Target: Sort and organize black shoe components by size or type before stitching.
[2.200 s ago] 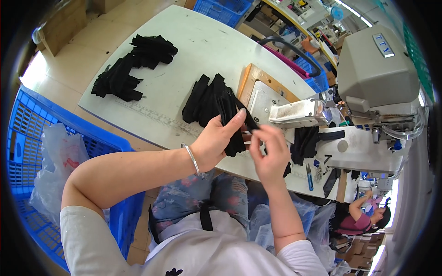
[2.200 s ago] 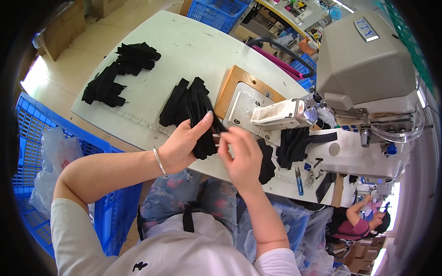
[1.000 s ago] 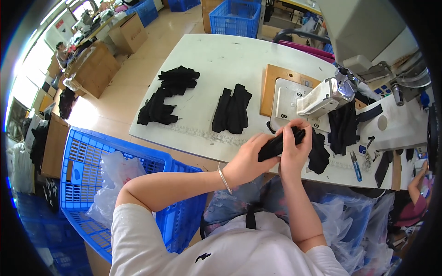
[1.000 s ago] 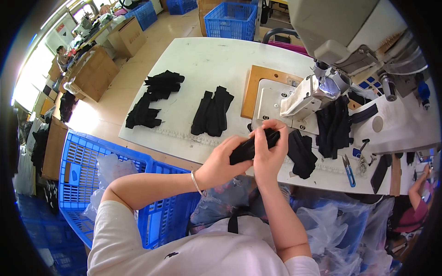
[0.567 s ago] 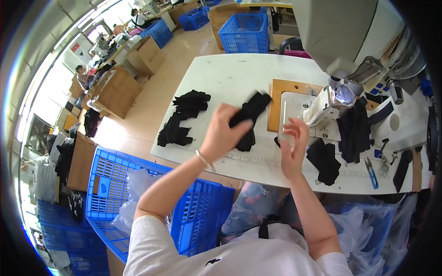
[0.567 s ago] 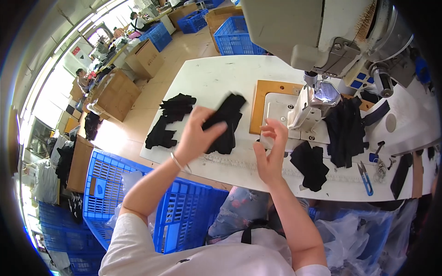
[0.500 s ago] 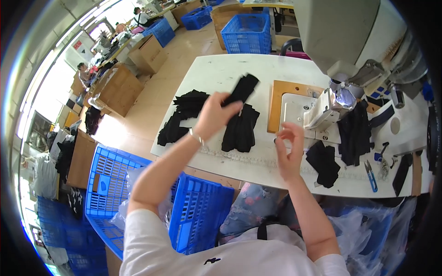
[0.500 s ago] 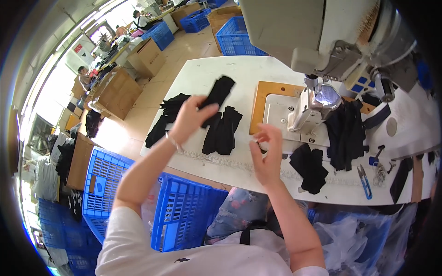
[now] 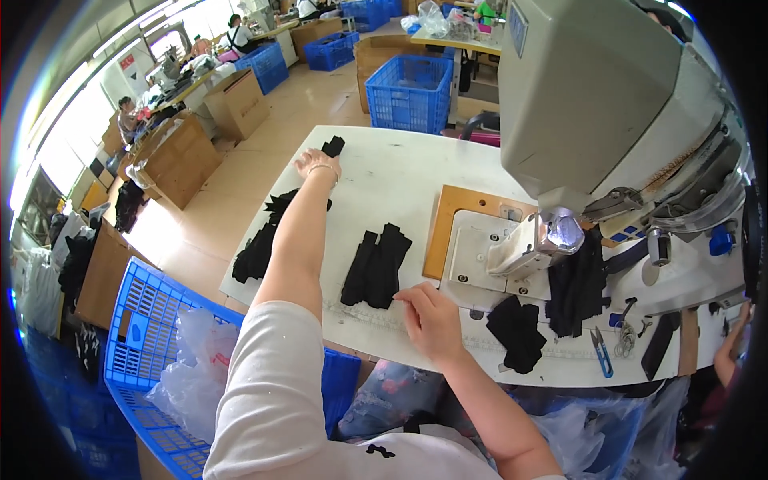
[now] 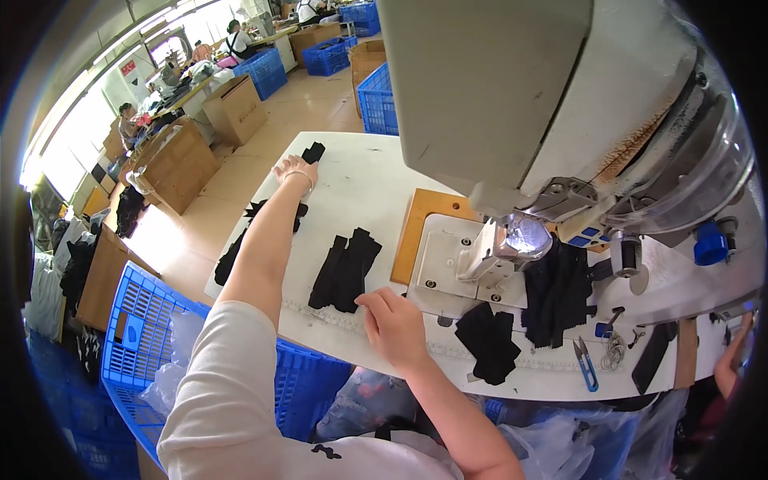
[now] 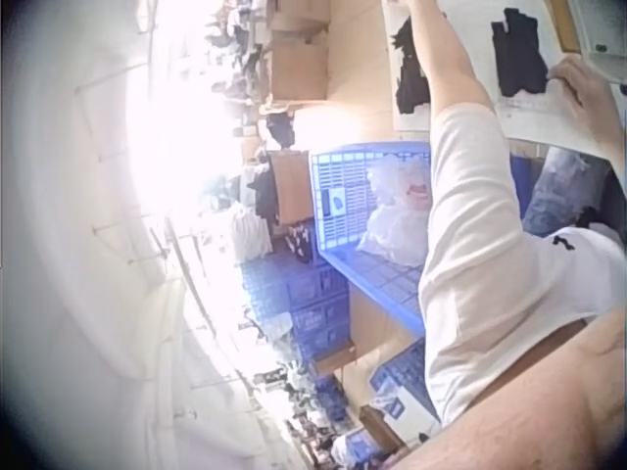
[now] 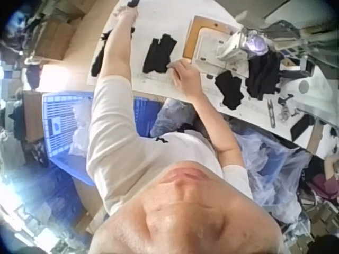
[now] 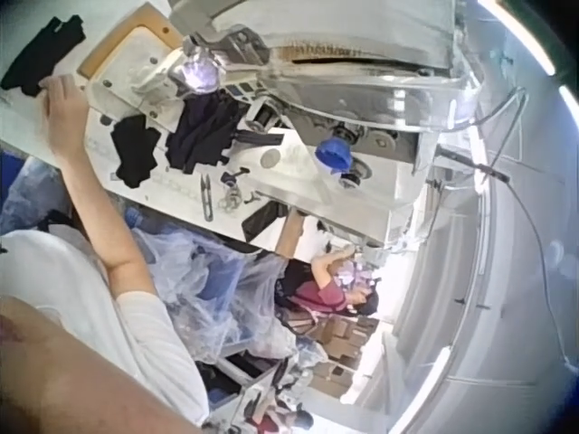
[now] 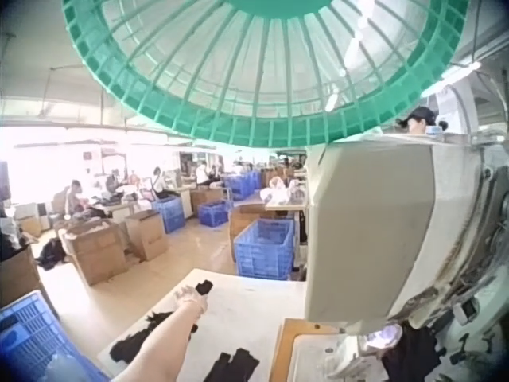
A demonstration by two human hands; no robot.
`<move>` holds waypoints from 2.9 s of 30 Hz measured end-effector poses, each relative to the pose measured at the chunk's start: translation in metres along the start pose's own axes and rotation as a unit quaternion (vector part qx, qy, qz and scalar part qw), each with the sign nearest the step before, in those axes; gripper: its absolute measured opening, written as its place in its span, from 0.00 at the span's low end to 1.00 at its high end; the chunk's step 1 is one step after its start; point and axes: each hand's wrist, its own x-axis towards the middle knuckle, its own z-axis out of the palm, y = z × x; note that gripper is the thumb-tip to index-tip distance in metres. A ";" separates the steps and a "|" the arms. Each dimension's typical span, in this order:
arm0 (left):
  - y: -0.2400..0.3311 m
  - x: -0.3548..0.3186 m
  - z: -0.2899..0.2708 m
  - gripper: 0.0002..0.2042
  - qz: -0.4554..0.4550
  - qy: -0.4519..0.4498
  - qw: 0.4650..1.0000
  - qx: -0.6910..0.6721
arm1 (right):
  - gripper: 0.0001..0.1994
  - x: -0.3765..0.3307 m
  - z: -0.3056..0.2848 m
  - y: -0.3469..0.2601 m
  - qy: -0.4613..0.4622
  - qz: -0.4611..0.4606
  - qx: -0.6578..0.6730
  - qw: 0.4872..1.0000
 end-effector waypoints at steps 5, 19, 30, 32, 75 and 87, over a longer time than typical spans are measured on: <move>0.010 -0.014 -0.024 0.42 0.012 -0.055 0.998 -0.013 | 0.08 -0.003 -0.003 0.006 -0.012 0.026 -0.021 0.999; -0.049 -0.319 -0.038 0.35 0.394 -0.021 0.879 -0.266 | 0.10 -0.009 -0.001 0.012 0.044 0.061 -0.078 0.994; -0.058 -0.240 0.034 0.30 0.127 -0.090 0.865 -0.476 | 0.33 -0.006 0.013 0.000 -0.057 -0.004 -0.198 0.979; -0.065 -0.254 0.015 0.32 0.103 -0.165 0.767 -0.611 | 0.34 -0.010 0.018 0.002 -0.056 -0.008 -0.208 0.977; -0.033 -0.336 -0.010 0.22 0.103 -0.381 0.433 -0.810 | 0.23 0.000 0.001 -0.009 0.109 0.324 0.511 0.789; -0.033 -0.346 -0.028 0.22 0.223 -0.381 0.530 -0.724 | 0.22 0.012 -0.014 0.005 0.060 0.322 0.369 0.870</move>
